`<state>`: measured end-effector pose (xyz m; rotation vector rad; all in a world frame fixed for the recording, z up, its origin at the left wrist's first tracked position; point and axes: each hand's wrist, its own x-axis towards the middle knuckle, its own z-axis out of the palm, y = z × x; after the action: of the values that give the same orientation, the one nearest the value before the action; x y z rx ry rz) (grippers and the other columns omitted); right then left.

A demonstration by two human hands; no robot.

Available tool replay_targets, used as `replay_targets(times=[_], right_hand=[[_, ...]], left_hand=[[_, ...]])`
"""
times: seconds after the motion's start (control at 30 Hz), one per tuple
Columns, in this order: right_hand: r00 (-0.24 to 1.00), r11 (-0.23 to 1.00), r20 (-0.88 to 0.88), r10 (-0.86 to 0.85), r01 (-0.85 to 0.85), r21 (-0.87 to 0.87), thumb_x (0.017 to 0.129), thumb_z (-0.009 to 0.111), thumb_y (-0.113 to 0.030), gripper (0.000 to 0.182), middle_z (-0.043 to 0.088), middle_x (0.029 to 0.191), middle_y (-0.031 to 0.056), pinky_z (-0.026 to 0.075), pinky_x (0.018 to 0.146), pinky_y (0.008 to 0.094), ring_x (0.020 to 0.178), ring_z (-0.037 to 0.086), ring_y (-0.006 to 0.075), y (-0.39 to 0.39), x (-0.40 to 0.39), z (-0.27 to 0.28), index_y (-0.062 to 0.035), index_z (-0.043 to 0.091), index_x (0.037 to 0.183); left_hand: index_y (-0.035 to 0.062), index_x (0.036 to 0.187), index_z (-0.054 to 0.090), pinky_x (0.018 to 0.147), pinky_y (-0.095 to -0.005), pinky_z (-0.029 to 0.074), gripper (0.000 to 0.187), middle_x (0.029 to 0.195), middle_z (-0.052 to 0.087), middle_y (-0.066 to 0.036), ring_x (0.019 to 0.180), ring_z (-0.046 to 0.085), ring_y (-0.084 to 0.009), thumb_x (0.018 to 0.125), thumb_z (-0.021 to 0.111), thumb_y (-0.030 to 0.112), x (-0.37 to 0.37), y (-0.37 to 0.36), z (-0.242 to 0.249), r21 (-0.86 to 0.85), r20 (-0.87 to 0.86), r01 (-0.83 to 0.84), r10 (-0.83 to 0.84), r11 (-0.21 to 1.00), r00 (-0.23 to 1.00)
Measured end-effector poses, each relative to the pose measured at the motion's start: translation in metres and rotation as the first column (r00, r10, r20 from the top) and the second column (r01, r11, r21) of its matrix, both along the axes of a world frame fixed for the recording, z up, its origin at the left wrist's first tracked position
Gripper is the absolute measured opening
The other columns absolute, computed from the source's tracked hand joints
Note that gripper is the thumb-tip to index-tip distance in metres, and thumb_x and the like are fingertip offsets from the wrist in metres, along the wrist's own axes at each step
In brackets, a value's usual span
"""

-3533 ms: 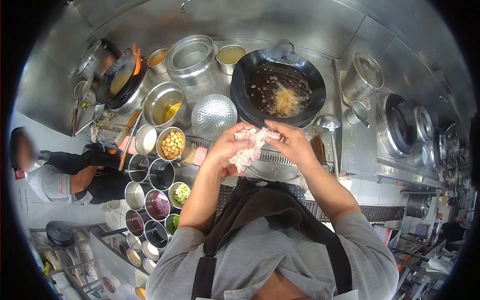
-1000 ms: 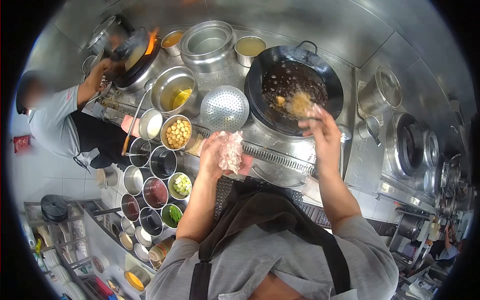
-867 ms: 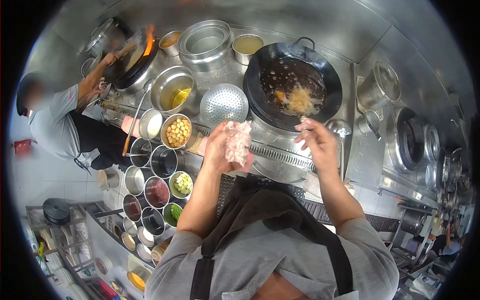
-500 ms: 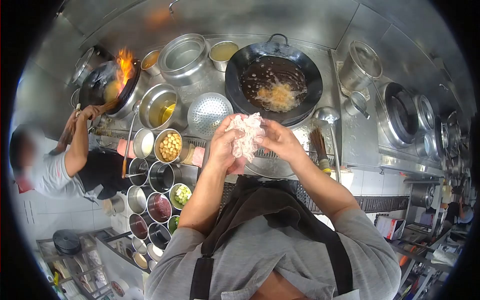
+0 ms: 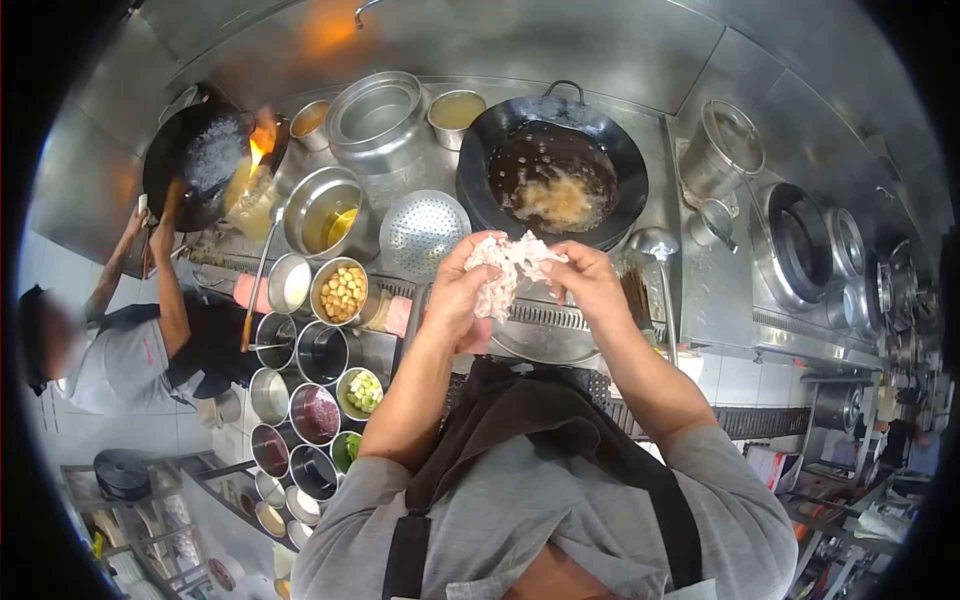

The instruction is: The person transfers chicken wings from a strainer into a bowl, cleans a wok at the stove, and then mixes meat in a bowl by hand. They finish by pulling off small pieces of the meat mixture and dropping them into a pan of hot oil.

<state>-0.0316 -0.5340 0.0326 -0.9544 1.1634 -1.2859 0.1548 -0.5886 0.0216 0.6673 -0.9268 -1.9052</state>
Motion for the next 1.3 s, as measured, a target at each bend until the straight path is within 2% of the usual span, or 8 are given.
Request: replay_targets(times=[0.27, 0.33, 0.47, 0.8, 1.07, 1.13, 1.2, 1.3], right_hand=[[0.998, 0.996, -0.034, 0.053, -0.056, -0.076, 0.083, 0.064, -0.012, 0.013, 0.054, 0.059, -0.001, 0.039, 0.048, 0.0215, 0.052, 0.049, 0.006, 0.002, -0.007, 0.007, -0.0018, 0.062, 0.09], [0.985, 0.993, -0.155, 0.082, -0.093, -0.067, 0.083, 0.064, -0.013, 0.013, 0.054, 0.058, -0.0012, 0.039, 0.047, 0.0212, 0.051, 0.049, 0.0057, 0.002, -0.005, 0.01, -0.0017, 0.062, 0.089], [0.975, 0.994, -0.197, 0.102, -0.11, -0.028, 0.083, 0.062, -0.013, 0.013, 0.054, 0.058, -0.0013, 0.038, 0.046, 0.0211, 0.051, 0.05, 0.0053, -0.001, -0.003, 0.01, -0.0019, 0.062, 0.089], [0.992, 0.994, -0.067, 0.11, -0.109, 0.016, 0.083, 0.061, -0.012, 0.011, 0.055, 0.061, 0.0002, 0.037, 0.043, 0.0215, 0.05, 0.049, 0.0058, 0.013, -0.01, 0.009, -0.0023, 0.062, 0.087], [1.0, 0.992, 0.02, 0.013, -0.011, -0.125, 0.087, 0.059, -0.016, 0.02, 0.061, 0.073, 0.0066, 0.05, 0.052, 0.0254, 0.056, 0.055, 0.0124, 0.017, -0.021, -0.002, 0.0008, 0.055, 0.098], [0.998, 0.994, 0.008, -0.056, 0.057, -0.089, 0.088, 0.06, -0.019, 0.019, 0.062, 0.078, 0.0082, 0.053, 0.055, 0.0273, 0.057, 0.059, 0.0157, 0.005, -0.021, -0.013, -0.0012, 0.055, 0.093], [0.908, 0.934, 0.234, -0.347, 0.311, 0.176, 0.087, 0.059, -0.018, 0.016, 0.063, 0.082, 0.0104, 0.054, 0.054, 0.0291, 0.06, 0.063, 0.0206, -0.002, -0.021, -0.024, -0.0039, 0.054, 0.089], [0.881, 0.923, 0.284, -0.379, 0.337, 0.187, 0.086, 0.061, -0.014, 0.013, 0.063, 0.082, 0.0116, 0.056, 0.054, 0.0306, 0.064, 0.066, 0.0235, 0.0, -0.02, -0.031, -0.0053, 0.052, 0.086]], left_hand=[[0.0019, 0.11, 0.06, 0.08, -0.0277, 0.049, 0.035, 0.101, 0.064, -0.007, 0.09, 0.061, -0.0139, 0.075, 0.059, -0.003, 0.009, -0.003, 0.005, -0.018, -0.029, 0.032, -0.033, 0.999, 0.999], [-0.0013, 0.107, 0.059, 0.085, -0.0288, 0.048, 0.034, 0.106, 0.063, -0.009, 0.096, 0.06, -0.0162, 0.073, 0.062, -0.002, 0.003, 0.003, 0.022, -0.074, 0.121, 0.136, -0.126, 0.988, 0.985], [0.0003, 0.102, 0.062, 0.073, -0.0247, 0.047, 0.029, 0.094, 0.065, -0.004, 0.082, 0.06, -0.0109, 0.074, 0.067, 0.005, -0.004, -0.002, 0.003, -0.072, 0.309, 0.229, -0.197, 0.971, 0.931], [-0.0007, 0.085, 0.068, 0.06, -0.0254, 0.047, 0.019, 0.071, 0.066, -0.006, 0.065, 0.06, -0.0086, 0.071, 0.067, 0.012, -0.016, -0.013, -0.015, -0.383, 0.711, 0.105, 0.22, 0.918, 0.667], [-0.0012, 0.09, 0.063, 0.059, -0.0242, 0.047, 0.013, 0.078, 0.064, -0.004, 0.065, 0.059, -0.011, 0.077, 0.058, 0.0, 0.005, -0.02, -0.017, -0.087, 0.387, -0.041, 0.072, 0.995, 0.919], [-0.0009, 0.09, 0.062, 0.058, -0.0243, 0.048, 0.014, 0.079, 0.064, -0.005, 0.064, 0.059, -0.0116, 0.078, 0.057, 0.0, 0.003, -0.018, -0.017, -0.003, 0.291, -0.081, 0.078, 0.997, 0.954], [-0.0002, 0.091, 0.062, 0.057, -0.0246, 0.048, 0.014, 0.08, 0.064, -0.005, 0.063, 0.059, -0.0117, 0.077, 0.057, -0.001, 0.003, -0.017, -0.022, 0.013, 0.268, -0.067, 0.061, 0.998, 0.961], [0.0006, 0.09, 0.062, 0.056, -0.0252, 0.048, 0.013, 0.079, 0.063, -0.005, 0.063, 0.059, -0.0119, 0.077, 0.058, 0.0, 0.006, -0.012, -0.026, 0.078, 0.275, -0.056, 0.032, 0.995, 0.961]])
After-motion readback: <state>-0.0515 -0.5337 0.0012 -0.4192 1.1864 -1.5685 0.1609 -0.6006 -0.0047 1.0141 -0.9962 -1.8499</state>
